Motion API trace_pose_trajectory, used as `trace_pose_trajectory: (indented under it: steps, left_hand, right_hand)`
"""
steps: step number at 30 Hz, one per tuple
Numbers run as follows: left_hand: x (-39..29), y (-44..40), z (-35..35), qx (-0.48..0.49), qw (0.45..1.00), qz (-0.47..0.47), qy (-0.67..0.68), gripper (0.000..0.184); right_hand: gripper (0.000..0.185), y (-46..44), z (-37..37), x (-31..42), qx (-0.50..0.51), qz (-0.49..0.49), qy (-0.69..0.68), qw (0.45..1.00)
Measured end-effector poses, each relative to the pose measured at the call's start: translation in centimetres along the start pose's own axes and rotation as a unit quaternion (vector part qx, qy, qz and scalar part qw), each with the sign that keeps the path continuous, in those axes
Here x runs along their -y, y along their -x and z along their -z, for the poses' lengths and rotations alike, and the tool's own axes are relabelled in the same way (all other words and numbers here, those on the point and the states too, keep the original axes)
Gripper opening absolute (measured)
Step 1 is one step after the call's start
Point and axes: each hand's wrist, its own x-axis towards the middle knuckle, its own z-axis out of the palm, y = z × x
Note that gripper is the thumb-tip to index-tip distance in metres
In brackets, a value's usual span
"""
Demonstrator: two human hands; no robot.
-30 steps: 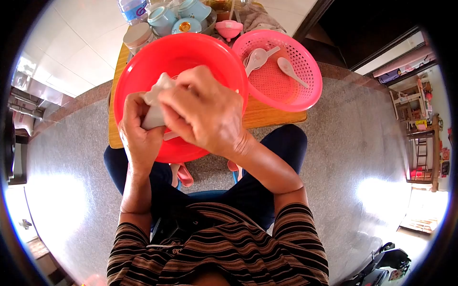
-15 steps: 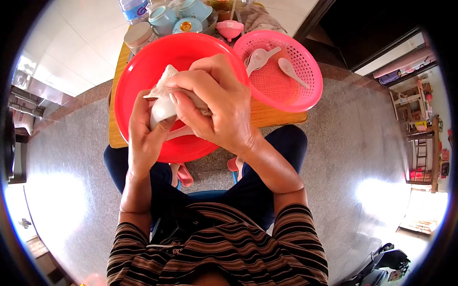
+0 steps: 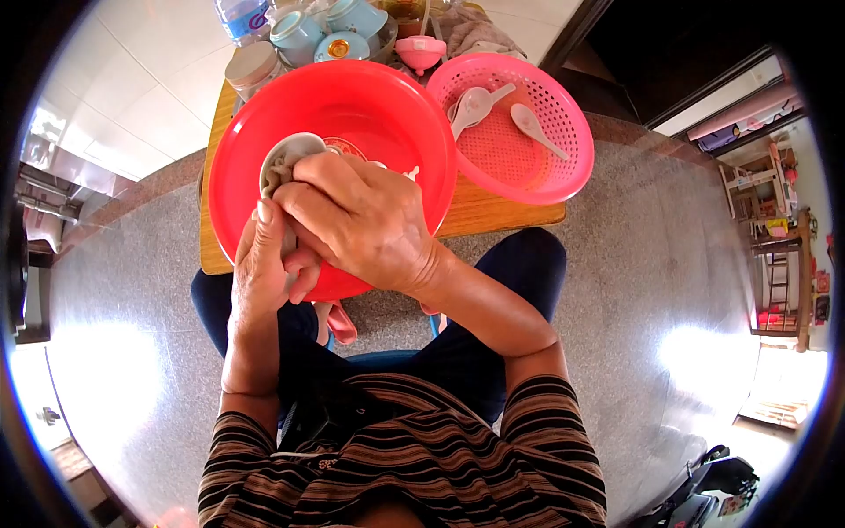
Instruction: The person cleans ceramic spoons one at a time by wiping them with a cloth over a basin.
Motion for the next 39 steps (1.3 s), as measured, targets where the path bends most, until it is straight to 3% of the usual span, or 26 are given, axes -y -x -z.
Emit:
trace_pose_trajectory:
  steps: [5,9,12,15,20,22,24,25,27,28,30,32,33,35,39]
  left_hand:
    - [-0.3,-0.2,0.1,0.105,0.993,-0.045,-0.03,0.067]
    - [-0.9,0.0,-0.4,0.12,0.991,-0.045,-0.026,0.071]
    - [-0.7,-0.1,-0.2,0.105,0.993,-0.042,-0.026,0.067]
    - [-0.8,-0.1,-0.3,0.033,0.998,-0.04,-0.025,0.056]
    - [-0.3,-0.1,-0.1,0.094,0.995,-0.033,-0.007,0.051]
    - [-0.4,-0.4,0.1,0.147,0.988,-0.032,0.041,0.051]
    - [-0.7,-1.0,1.2,0.168,0.985,-0.014,0.027,0.043]
    - [0.1,-1.8,1.4,0.079,0.972,-0.159,-0.152,0.038]
    - [0.2,-2.0,1.6,-0.054,0.87,-0.295,-0.392,0.032]
    - [0.2,-2.0,1.9,-0.053,0.869,-0.296,-0.392,0.032]
    - [0.3,-2.1,2.8,-0.068,0.787,-0.233,-0.567,0.033]
    - [0.5,-2.2,2.9,-0.056,0.774,-0.214,-0.593,0.034]
    - [0.6,-2.2,2.9,-0.042,0.76,-0.194,-0.619,0.036]
    - [0.8,-2.3,2.9,-0.038,0.756,-0.18,-0.629,0.034]
    - [1.1,-2.4,2.7,-0.034,0.742,-0.18,-0.645,0.03]
  right_hand:
    - [0.028,-0.8,1.1,-1.3,-0.015,0.061,0.049,0.997]
    - [0.032,-0.7,1.2,-1.5,-0.047,0.079,0.089,0.992]
    - [0.029,-0.8,0.8,-0.9,-0.039,0.073,0.077,0.994]
    - [0.025,0.0,-0.3,-0.3,0.007,0.0,-0.031,0.999]
    - [0.022,-1.1,1.7,-0.9,0.011,0.028,0.074,0.997]
    - [0.019,-1.2,1.9,-1.7,-0.061,0.027,0.106,0.992]
    - [0.018,-1.9,3.3,-1.8,-0.043,-0.014,0.098,0.994]
    - [0.019,-2.3,4.0,-2.3,-0.043,-0.048,0.112,0.992]
    - [0.021,-2.4,5.6,-4.0,-0.045,-0.085,0.128,0.987]
    - [0.018,-2.4,6.6,-5.5,-0.03,-0.133,0.151,0.979]
    - [0.017,-1.9,8.9,-7.9,-0.014,-0.18,0.173,0.968]
    - [0.027,-1.2,11.0,-9.9,0.056,-0.326,0.314,0.89]
    - [0.027,-0.9,11.8,-10.6,0.057,-0.325,0.314,0.89]
    - [0.035,-0.1,13.2,-12.0,0.222,-0.511,0.269,0.785]
    - [0.038,3.6,13.0,-15.4,0.259,-0.5,0.316,0.764]
